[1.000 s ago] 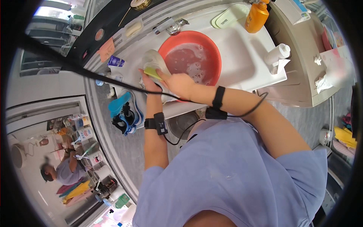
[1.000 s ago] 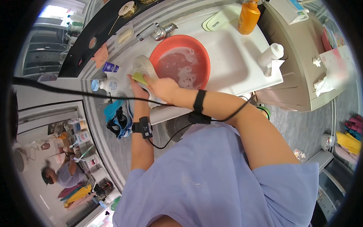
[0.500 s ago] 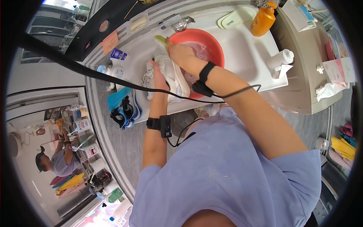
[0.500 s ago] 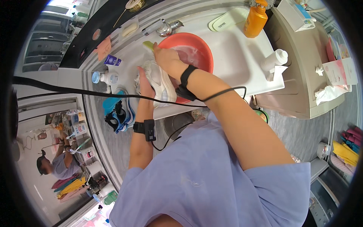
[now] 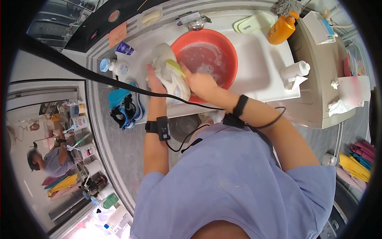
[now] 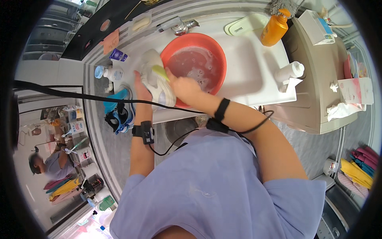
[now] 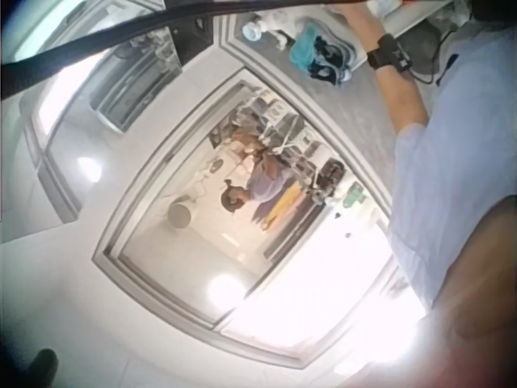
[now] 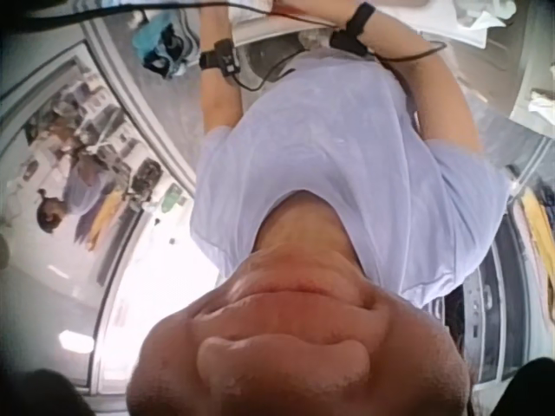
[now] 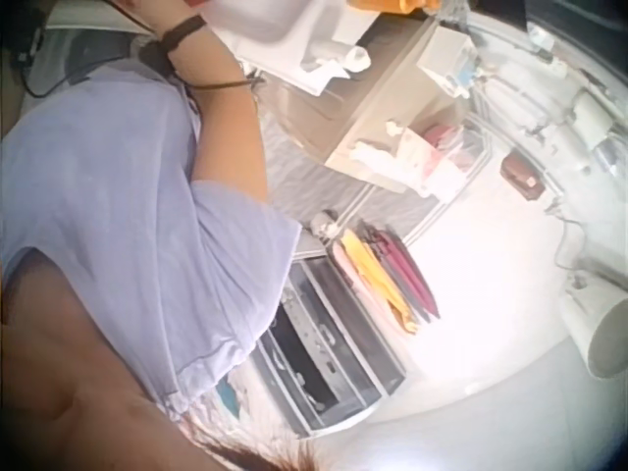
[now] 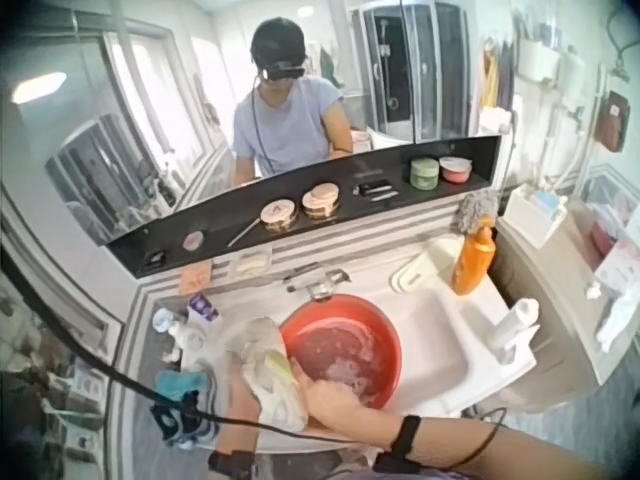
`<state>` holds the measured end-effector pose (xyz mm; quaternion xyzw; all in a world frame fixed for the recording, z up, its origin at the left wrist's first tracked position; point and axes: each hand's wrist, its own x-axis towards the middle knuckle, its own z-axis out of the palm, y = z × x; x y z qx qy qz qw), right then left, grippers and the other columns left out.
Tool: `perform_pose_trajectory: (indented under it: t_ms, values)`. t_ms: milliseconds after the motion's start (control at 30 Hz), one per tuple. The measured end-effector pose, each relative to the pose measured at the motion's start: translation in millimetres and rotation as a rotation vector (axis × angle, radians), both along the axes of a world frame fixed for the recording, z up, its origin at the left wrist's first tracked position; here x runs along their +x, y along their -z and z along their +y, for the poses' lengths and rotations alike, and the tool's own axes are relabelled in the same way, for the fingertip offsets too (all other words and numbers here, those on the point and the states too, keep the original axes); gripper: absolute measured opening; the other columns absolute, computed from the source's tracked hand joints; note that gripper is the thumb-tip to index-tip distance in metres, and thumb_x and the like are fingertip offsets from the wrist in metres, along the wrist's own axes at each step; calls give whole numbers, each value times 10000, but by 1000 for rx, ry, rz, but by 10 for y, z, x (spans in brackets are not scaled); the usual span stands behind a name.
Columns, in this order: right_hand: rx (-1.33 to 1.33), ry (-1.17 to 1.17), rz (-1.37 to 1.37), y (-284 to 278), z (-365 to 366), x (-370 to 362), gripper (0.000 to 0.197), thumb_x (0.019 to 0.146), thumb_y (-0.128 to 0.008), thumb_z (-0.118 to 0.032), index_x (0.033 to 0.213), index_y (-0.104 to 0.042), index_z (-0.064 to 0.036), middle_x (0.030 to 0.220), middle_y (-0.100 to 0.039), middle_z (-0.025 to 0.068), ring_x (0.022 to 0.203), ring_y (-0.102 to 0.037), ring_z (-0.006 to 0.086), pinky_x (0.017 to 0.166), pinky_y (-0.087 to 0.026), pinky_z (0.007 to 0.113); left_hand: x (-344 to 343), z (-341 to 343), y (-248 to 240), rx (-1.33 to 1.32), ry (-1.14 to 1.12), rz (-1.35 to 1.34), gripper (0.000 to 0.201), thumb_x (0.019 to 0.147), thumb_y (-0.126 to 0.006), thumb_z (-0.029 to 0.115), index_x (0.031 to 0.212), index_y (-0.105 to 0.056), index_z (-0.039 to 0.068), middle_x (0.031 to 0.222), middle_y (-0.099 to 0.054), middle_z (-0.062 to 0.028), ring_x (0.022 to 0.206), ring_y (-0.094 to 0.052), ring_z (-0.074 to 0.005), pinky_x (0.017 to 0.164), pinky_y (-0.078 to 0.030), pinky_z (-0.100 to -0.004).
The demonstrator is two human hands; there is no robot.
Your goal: Scrubbing a pair of white sneakers in a basin with water and detergent using a brush.
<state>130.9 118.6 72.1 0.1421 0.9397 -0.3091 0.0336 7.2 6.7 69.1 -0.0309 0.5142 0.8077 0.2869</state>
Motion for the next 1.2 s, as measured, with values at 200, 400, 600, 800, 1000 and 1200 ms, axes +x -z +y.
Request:
perform_pose_trajectory:
  t_ms: [200, 400, 600, 800, 1000, 1200]
  values:
    - [103, 162, 149, 86, 405, -782, 509, 931, -385, -315, 1387, -289, -111, 729, -639, 184, 672, -638, 361, 607, -500, 497, 125, 106, -87, 113, 95, -92, 553, 941, -366, 489, 1237, -476, 35, 1165, -572, -121, 1045, -573, -260, 906, -460, -389]
    - [119, 133, 149, 211, 249, -691, 541, 923, -398, -302, 1400, -250, -96, 723, -638, 188, 654, -638, 359, 586, -501, 487, 53, -15, -16, 102, 101, -106, 565, 932, -372, 514, 1234, -475, 48, 1168, -569, -117, 1051, -567, -255, 902, -465, -390]
    - [82, -87, -76, -40, -100, 44, 594, 907, -405, -254, 1429, -174, -90, 718, -632, 210, 642, -637, 365, 580, -506, 486, -29, -113, 0, 71, 35, -111, 583, 924, -376, 535, 1218, -486, 44, 1133, -579, -115, 1013, -579, -253, 884, -475, -380]
    - [150, 113, 155, 145, 255, -548, 553, 918, -421, -322, 1394, -275, -82, 693, -630, 194, 608, -631, 354, 546, -505, 487, 146, 14, -15, 6, 207, -118, 669, 918, -363, 563, 1295, -410, 12, 1233, -519, -123, 1071, -547, -216, 901, -455, -341]
    - [114, 128, 51, 405, 577, -891, 512, 933, -371, -347, 1348, -351, -48, 855, -635, 248, 788, -632, 394, 711, -492, 502, 84, -135, 501, -339, 396, 30, 759, 898, -417, 572, 1356, -343, -29, 1382, -388, -140, 1259, -385, -218, 1045, -287, -301]
    - [-113, 131, -119, 712, 498, -540, 546, 931, -360, -382, 1372, -312, -64, 1018, -601, 278, 948, -583, 430, 830, -455, 489, -36, -556, 437, -715, 748, 431, 647, 906, -479, 484, 1295, -437, -32, 1315, -468, -127, 1200, -433, -212, 1020, -308, -280]
